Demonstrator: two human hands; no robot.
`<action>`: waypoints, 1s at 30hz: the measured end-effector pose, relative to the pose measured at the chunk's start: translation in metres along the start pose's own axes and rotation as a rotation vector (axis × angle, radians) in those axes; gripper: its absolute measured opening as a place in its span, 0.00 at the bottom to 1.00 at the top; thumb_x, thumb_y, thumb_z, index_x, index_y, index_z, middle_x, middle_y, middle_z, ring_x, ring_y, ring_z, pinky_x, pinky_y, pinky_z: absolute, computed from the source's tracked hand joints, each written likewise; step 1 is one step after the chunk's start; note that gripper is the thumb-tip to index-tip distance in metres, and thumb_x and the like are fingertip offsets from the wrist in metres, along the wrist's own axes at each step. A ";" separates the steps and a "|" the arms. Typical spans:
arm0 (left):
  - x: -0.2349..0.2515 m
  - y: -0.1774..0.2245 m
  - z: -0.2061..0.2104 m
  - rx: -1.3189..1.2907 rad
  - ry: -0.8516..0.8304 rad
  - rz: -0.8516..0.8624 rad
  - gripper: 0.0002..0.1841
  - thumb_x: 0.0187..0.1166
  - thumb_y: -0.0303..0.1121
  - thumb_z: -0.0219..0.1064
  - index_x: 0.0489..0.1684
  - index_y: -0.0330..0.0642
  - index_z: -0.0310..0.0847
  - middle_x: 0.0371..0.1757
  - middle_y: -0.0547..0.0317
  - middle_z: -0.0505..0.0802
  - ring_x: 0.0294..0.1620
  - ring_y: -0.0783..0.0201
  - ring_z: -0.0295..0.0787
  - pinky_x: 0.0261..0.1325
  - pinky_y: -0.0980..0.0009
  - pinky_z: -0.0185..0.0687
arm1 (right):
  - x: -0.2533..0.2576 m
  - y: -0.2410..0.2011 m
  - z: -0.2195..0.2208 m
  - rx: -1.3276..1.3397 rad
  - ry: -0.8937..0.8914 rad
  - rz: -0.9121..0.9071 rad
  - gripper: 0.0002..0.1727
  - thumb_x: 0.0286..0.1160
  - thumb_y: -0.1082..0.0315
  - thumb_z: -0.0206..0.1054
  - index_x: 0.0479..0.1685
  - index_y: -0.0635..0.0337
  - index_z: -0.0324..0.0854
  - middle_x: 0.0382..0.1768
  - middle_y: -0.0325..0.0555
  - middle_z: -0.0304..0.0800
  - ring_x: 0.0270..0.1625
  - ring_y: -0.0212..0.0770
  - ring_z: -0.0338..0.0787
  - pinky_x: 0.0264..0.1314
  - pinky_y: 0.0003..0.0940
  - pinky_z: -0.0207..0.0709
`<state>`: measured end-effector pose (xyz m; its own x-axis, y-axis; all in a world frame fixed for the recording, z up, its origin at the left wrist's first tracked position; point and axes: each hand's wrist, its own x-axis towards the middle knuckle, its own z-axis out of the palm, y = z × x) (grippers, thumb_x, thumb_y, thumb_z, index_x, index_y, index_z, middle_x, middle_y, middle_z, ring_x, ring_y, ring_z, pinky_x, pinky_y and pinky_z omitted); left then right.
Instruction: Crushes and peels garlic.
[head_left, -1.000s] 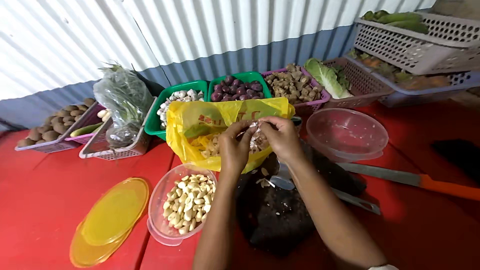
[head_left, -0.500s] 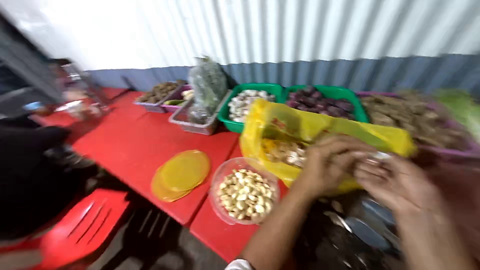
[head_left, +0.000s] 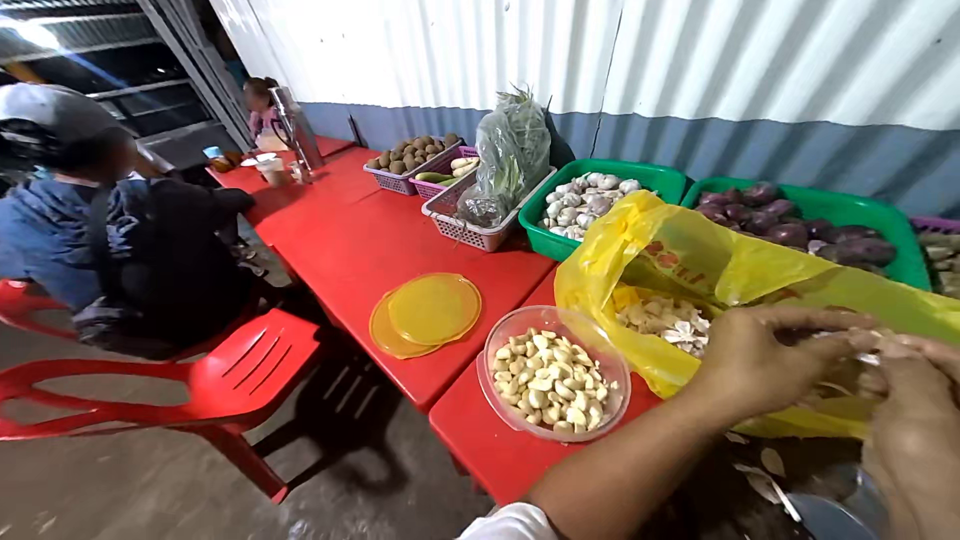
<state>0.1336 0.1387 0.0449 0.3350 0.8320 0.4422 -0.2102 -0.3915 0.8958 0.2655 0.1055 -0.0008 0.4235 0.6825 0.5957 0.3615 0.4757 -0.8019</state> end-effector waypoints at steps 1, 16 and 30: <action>-0.001 0.001 -0.004 -0.011 0.014 0.001 0.10 0.81 0.18 0.64 0.52 0.23 0.88 0.45 0.42 0.94 0.43 0.66 0.89 0.54 0.69 0.85 | 0.000 -0.010 0.005 0.177 -0.007 0.096 0.07 0.83 0.72 0.56 0.45 0.56 0.81 0.34 0.23 0.85 0.31 0.16 0.81 0.36 0.14 0.78; 0.008 -0.021 -0.008 -0.316 0.090 -0.299 0.11 0.82 0.20 0.64 0.59 0.32 0.85 0.44 0.56 0.93 0.39 0.69 0.89 0.50 0.72 0.87 | 0.009 -0.033 -0.012 -0.489 -0.120 0.245 0.17 0.89 0.63 0.60 0.52 0.69 0.88 0.45 0.61 0.91 0.50 0.54 0.91 0.58 0.55 0.82; -0.015 -0.025 -0.026 0.287 -0.044 -0.004 0.08 0.82 0.24 0.66 0.53 0.31 0.87 0.42 0.53 0.92 0.36 0.71 0.87 0.46 0.72 0.86 | 0.003 -0.042 -0.004 -0.214 -0.293 0.231 0.14 0.88 0.64 0.62 0.55 0.65 0.88 0.52 0.52 0.91 0.52 0.39 0.90 0.57 0.40 0.83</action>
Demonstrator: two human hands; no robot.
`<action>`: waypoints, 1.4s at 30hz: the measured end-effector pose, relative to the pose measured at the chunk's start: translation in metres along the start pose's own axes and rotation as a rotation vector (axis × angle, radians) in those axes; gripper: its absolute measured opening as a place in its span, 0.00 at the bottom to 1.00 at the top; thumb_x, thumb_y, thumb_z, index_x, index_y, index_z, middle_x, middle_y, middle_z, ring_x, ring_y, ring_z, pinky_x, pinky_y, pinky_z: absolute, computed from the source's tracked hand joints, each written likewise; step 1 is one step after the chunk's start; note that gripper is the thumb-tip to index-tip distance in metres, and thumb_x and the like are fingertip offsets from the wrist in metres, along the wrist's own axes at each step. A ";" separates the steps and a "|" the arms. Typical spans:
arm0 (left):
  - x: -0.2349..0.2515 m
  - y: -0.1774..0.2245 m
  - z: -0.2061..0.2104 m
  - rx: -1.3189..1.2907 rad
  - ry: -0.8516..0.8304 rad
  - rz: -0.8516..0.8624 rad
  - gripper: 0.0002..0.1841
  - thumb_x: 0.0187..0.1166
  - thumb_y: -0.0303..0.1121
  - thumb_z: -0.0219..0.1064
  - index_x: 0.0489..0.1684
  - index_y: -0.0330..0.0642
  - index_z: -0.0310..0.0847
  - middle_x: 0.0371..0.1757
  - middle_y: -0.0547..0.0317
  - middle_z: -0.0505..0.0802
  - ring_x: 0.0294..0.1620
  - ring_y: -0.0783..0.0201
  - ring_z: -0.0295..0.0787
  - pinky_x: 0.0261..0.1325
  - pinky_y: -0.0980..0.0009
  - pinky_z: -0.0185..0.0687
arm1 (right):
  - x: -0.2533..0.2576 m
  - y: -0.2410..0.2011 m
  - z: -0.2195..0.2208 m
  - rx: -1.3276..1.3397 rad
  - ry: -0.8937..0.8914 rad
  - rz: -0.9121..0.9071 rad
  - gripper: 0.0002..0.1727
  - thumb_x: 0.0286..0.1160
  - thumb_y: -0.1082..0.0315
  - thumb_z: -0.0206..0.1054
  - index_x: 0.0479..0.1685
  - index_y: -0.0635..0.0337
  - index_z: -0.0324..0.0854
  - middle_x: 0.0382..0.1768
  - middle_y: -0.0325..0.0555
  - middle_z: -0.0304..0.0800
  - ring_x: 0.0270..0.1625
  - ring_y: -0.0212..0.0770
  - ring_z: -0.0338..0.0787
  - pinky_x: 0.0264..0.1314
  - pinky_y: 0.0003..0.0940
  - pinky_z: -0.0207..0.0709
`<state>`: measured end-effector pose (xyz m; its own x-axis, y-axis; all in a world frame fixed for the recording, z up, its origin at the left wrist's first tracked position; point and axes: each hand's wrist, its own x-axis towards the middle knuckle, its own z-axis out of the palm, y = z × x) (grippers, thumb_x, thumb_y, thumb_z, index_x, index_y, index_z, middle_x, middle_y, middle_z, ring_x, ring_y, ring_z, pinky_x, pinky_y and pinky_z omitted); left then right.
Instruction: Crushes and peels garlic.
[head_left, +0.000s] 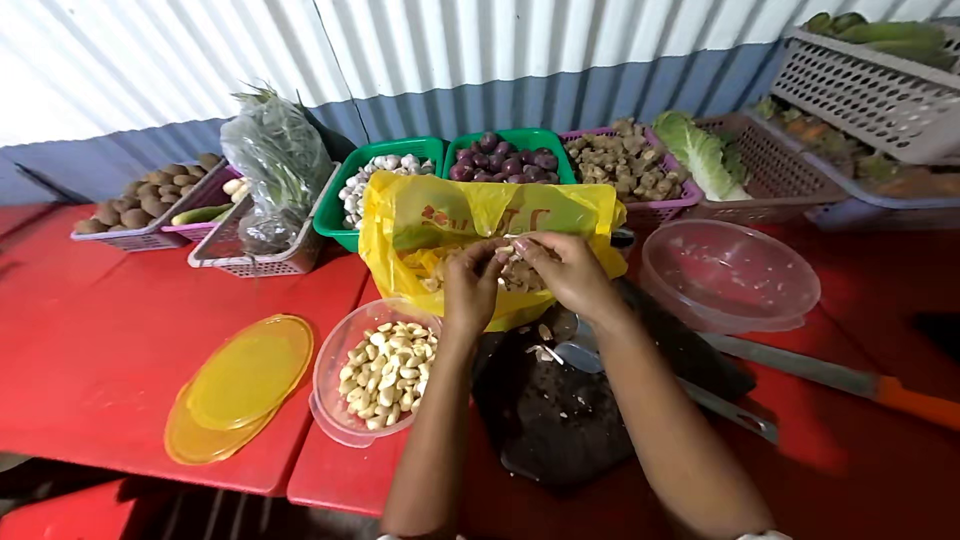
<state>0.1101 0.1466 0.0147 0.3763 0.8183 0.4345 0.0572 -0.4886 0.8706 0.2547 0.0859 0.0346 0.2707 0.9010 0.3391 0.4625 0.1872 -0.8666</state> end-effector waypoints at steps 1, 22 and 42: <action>0.000 0.001 -0.002 0.043 -0.006 0.041 0.10 0.83 0.25 0.65 0.55 0.32 0.87 0.45 0.52 0.93 0.38 0.70 0.88 0.47 0.71 0.86 | -0.001 -0.001 0.001 0.035 -0.013 0.022 0.13 0.88 0.64 0.63 0.54 0.65 0.88 0.47 0.50 0.91 0.48 0.37 0.90 0.53 0.38 0.84; -0.074 0.064 -0.131 0.278 0.445 0.189 0.08 0.79 0.22 0.67 0.49 0.32 0.89 0.43 0.53 0.93 0.38 0.71 0.90 0.45 0.73 0.89 | -0.047 -0.021 0.114 0.109 -0.176 -0.330 0.15 0.72 0.56 0.72 0.41 0.61 0.88 0.55 0.50 0.89 0.62 0.37 0.86 0.64 0.34 0.82; -0.024 0.047 -0.026 0.748 -0.186 0.134 0.12 0.79 0.22 0.63 0.55 0.36 0.89 0.60 0.42 0.90 0.57 0.47 0.90 0.60 0.49 0.87 | 0.010 0.010 -0.013 -0.544 -0.008 -0.055 0.18 0.86 0.63 0.62 0.64 0.62 0.88 0.74 0.67 0.79 0.79 0.68 0.74 0.80 0.64 0.65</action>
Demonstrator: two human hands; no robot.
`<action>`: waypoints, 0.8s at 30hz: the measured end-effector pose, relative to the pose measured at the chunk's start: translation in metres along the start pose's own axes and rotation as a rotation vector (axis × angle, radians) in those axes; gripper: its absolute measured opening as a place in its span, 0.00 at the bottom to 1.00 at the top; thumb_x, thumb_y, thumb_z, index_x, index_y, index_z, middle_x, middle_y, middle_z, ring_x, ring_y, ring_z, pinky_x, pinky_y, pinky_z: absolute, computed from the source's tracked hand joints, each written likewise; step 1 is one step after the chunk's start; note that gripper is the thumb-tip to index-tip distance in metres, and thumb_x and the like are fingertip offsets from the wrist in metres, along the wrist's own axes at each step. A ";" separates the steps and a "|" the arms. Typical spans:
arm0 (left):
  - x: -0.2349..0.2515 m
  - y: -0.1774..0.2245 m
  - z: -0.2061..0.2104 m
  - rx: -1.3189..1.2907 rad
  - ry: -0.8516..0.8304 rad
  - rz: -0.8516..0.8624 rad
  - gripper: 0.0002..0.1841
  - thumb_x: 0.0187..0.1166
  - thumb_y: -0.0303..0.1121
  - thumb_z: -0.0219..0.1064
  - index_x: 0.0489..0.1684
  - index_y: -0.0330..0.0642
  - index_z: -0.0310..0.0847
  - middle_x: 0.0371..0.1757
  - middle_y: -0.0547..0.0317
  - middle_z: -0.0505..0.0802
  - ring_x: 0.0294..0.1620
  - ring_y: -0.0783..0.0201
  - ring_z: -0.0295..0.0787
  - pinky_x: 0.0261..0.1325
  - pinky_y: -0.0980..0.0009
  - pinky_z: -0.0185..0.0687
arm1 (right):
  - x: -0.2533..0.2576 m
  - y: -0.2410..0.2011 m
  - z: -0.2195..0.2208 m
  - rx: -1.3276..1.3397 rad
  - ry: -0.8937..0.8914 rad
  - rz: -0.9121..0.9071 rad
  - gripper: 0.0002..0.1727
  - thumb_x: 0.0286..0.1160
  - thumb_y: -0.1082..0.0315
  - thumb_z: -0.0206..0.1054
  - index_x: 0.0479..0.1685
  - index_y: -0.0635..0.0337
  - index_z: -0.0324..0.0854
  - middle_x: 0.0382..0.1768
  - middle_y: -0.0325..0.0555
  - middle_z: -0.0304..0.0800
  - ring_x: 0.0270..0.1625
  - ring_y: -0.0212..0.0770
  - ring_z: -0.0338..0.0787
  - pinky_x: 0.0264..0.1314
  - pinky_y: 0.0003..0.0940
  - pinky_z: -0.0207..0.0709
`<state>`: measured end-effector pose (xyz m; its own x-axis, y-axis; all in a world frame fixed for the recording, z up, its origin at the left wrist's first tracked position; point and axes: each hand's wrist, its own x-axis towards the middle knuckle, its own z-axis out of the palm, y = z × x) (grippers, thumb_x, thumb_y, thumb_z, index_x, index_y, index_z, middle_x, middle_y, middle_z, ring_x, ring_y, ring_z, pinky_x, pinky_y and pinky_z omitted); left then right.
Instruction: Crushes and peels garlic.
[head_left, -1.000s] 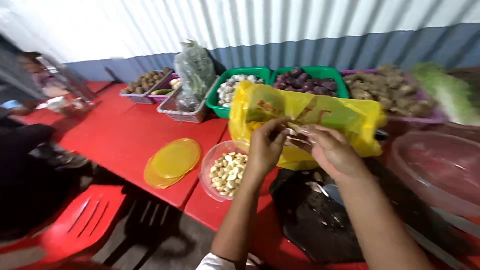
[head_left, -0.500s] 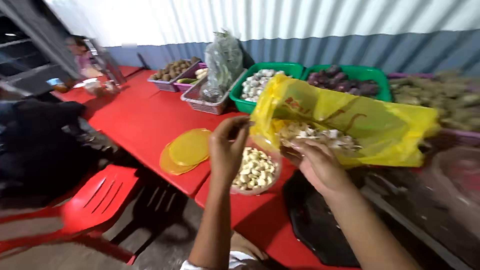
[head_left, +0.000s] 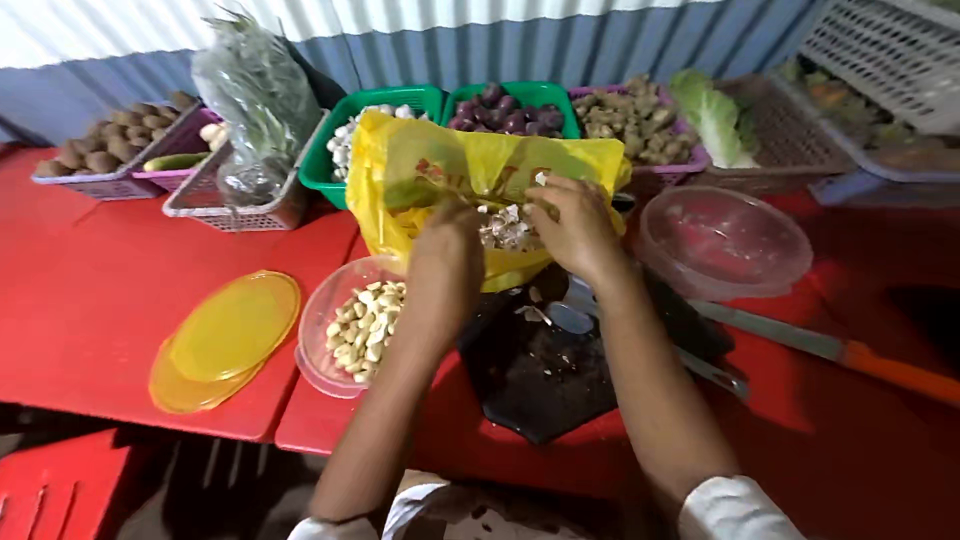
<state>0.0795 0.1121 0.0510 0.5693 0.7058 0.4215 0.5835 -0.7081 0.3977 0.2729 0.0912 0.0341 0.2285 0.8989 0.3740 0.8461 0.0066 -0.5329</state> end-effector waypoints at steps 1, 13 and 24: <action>-0.007 0.009 0.016 -0.025 -0.099 0.032 0.09 0.79 0.24 0.66 0.51 0.36 0.90 0.52 0.44 0.91 0.50 0.49 0.92 0.55 0.50 0.89 | -0.001 0.004 -0.009 0.032 0.024 0.010 0.18 0.86 0.61 0.63 0.64 0.62 0.88 0.72 0.65 0.81 0.78 0.66 0.76 0.80 0.63 0.66; -0.030 -0.013 0.065 -0.604 -0.193 -0.147 0.11 0.85 0.32 0.64 0.49 0.34 0.90 0.42 0.57 0.95 0.44 0.71 0.92 0.56 0.70 0.88 | -0.015 -0.003 -0.032 0.368 0.038 -0.058 0.14 0.88 0.62 0.62 0.52 0.60 0.90 0.46 0.48 0.92 0.46 0.39 0.90 0.52 0.42 0.84; 0.033 -0.006 0.026 -1.058 0.176 -0.240 0.08 0.77 0.19 0.70 0.48 0.33 0.90 0.39 0.57 0.96 0.40 0.69 0.93 0.52 0.71 0.91 | -0.014 -0.021 -0.022 0.845 -0.018 0.036 0.12 0.76 0.74 0.71 0.56 0.63 0.87 0.41 0.44 0.92 0.36 0.33 0.92 0.44 0.28 0.90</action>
<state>0.1098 0.1400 0.0409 0.3675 0.8746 0.3164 -0.1713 -0.2707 0.9473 0.2624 0.0689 0.0569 0.2349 0.9115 0.3377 0.1923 0.2970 -0.9353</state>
